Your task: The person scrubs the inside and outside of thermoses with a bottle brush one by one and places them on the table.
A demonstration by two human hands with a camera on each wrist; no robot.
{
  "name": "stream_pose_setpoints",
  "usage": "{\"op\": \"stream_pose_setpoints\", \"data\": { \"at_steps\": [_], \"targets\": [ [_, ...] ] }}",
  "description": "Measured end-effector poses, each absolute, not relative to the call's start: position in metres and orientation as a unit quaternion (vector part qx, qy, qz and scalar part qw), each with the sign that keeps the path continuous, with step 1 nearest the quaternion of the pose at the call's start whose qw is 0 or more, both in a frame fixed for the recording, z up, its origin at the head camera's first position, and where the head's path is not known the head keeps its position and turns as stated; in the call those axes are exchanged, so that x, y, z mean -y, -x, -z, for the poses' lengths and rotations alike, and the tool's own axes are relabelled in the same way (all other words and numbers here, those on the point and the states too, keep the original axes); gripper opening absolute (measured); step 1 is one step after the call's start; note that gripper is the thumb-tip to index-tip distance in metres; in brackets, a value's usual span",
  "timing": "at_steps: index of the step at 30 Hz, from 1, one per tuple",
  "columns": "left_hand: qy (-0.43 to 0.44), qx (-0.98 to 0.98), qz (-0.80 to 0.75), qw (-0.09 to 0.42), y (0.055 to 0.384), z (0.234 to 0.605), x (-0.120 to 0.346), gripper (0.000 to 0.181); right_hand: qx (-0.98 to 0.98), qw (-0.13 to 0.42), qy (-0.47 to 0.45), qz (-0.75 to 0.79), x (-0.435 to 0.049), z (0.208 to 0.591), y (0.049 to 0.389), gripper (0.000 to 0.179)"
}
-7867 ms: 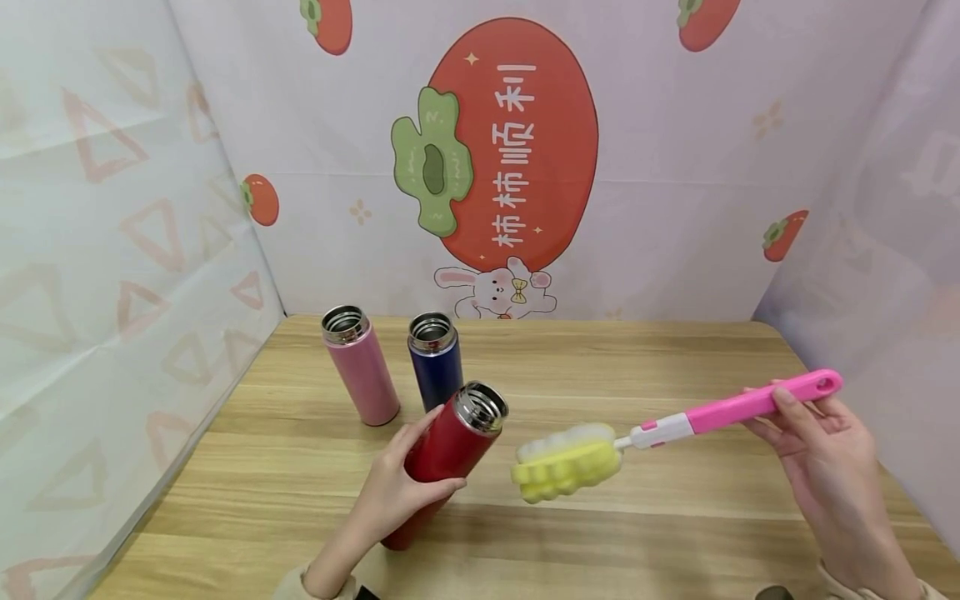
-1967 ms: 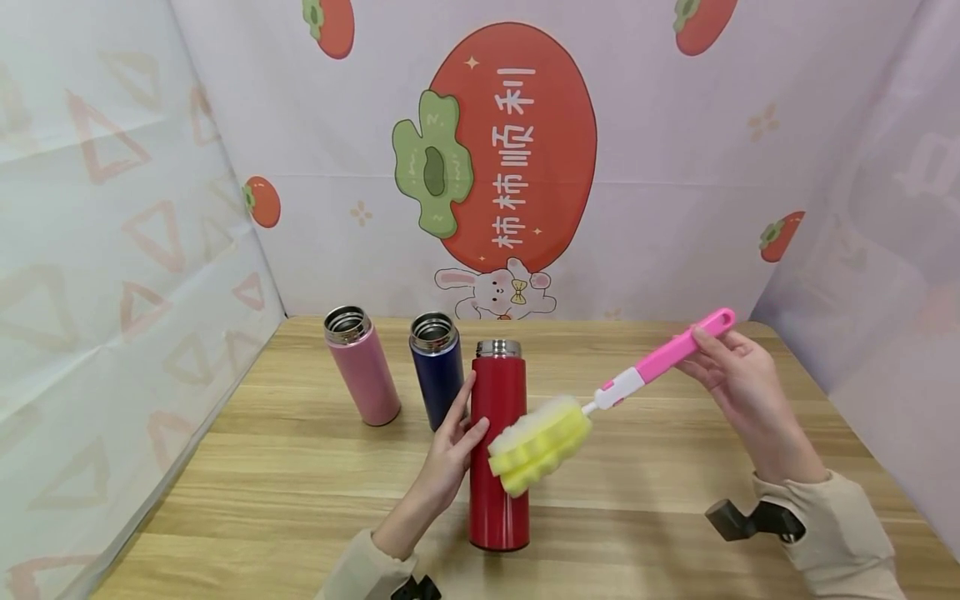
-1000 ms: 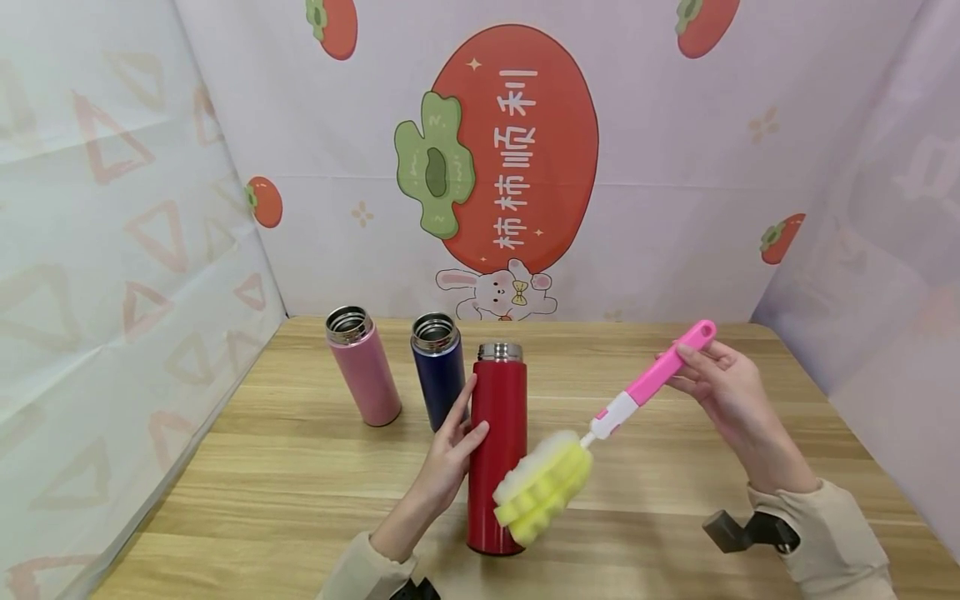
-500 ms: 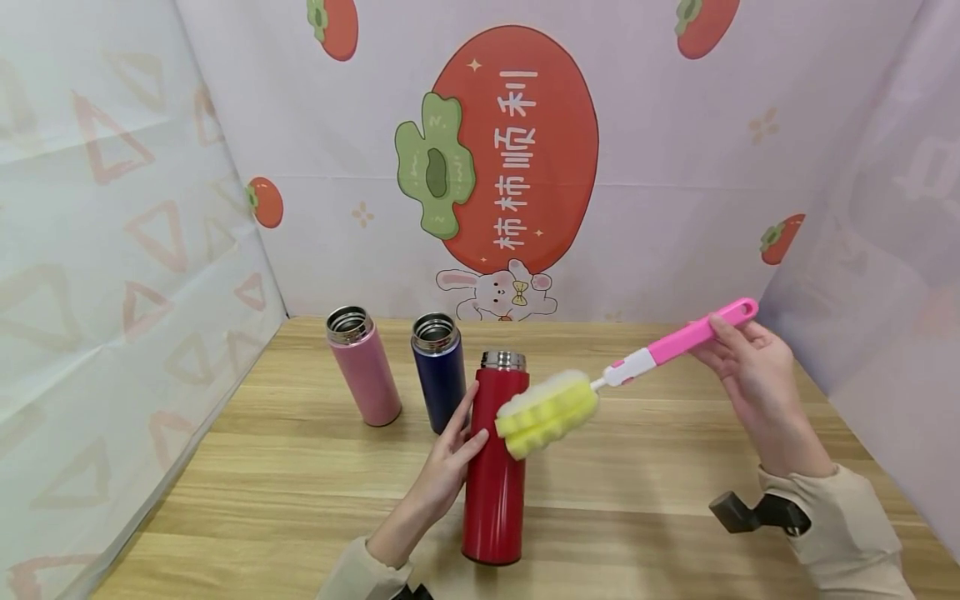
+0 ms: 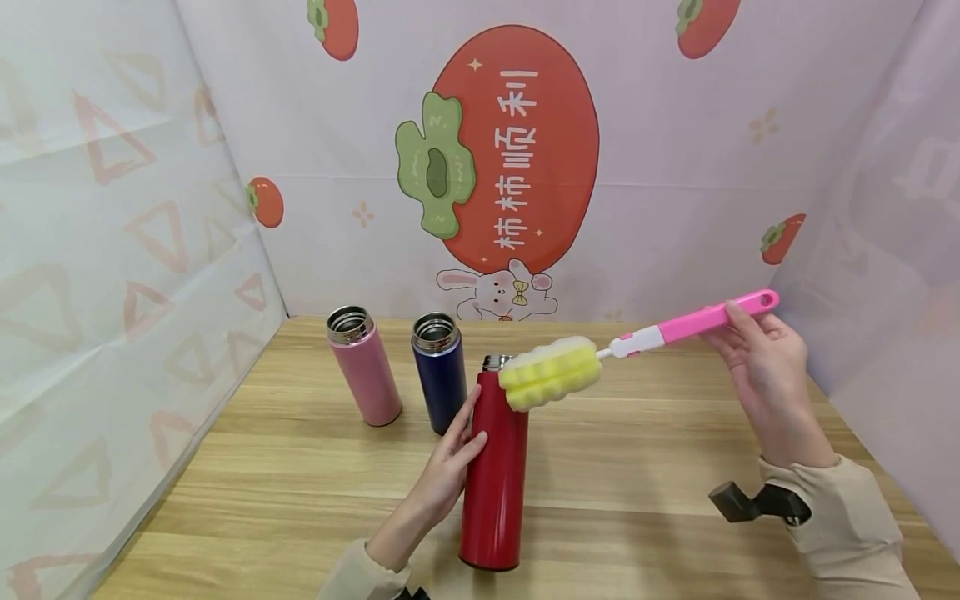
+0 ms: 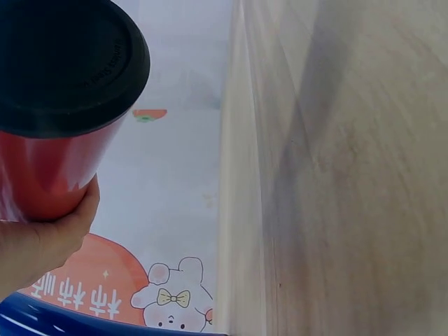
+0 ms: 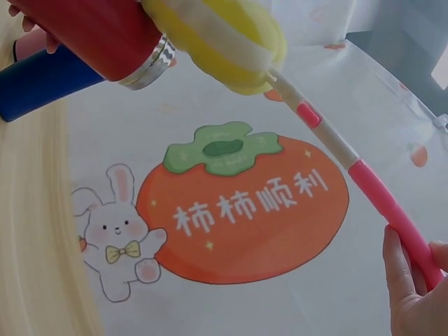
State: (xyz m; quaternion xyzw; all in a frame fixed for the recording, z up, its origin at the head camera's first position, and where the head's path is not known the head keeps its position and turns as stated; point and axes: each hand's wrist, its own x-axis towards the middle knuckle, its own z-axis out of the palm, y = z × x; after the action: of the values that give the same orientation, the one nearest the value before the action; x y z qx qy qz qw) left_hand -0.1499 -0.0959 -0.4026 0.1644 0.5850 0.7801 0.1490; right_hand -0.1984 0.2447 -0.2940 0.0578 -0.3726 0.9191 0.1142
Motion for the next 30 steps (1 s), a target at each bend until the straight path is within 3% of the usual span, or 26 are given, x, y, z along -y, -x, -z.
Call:
{"op": "stream_pose_setpoints", "data": {
  "at_steps": [12, 17, 22, 30],
  "targets": [
    [-0.169, -0.566, -0.792, 0.156, 0.1498, 0.4040, 0.0969, 0.053, 0.347, 0.132, -0.058, -0.927, -0.2442, 0.2934, 0.1975, 0.013],
    [-0.151, -0.585, -0.782, 0.152, 0.1472, 0.4028, 0.0971, 0.064, 0.345, 0.126, -0.049, -0.929, -0.2442, 0.2947, 0.1975, 0.013],
    [-0.130, -0.630, -0.755, 0.131, 0.1452, 0.4030, 0.0943, 0.079, 0.345, 0.108, -0.043, -0.931, -0.2459, 0.2973, 0.1974, 0.012],
    [-0.138, -0.671, -0.724, 0.088, 0.1424, 0.4041, 0.0953, 0.069, 0.304, 0.091, -0.045, -0.947, -0.2537, 0.2973, 0.1987, 0.008]
  ]
}}
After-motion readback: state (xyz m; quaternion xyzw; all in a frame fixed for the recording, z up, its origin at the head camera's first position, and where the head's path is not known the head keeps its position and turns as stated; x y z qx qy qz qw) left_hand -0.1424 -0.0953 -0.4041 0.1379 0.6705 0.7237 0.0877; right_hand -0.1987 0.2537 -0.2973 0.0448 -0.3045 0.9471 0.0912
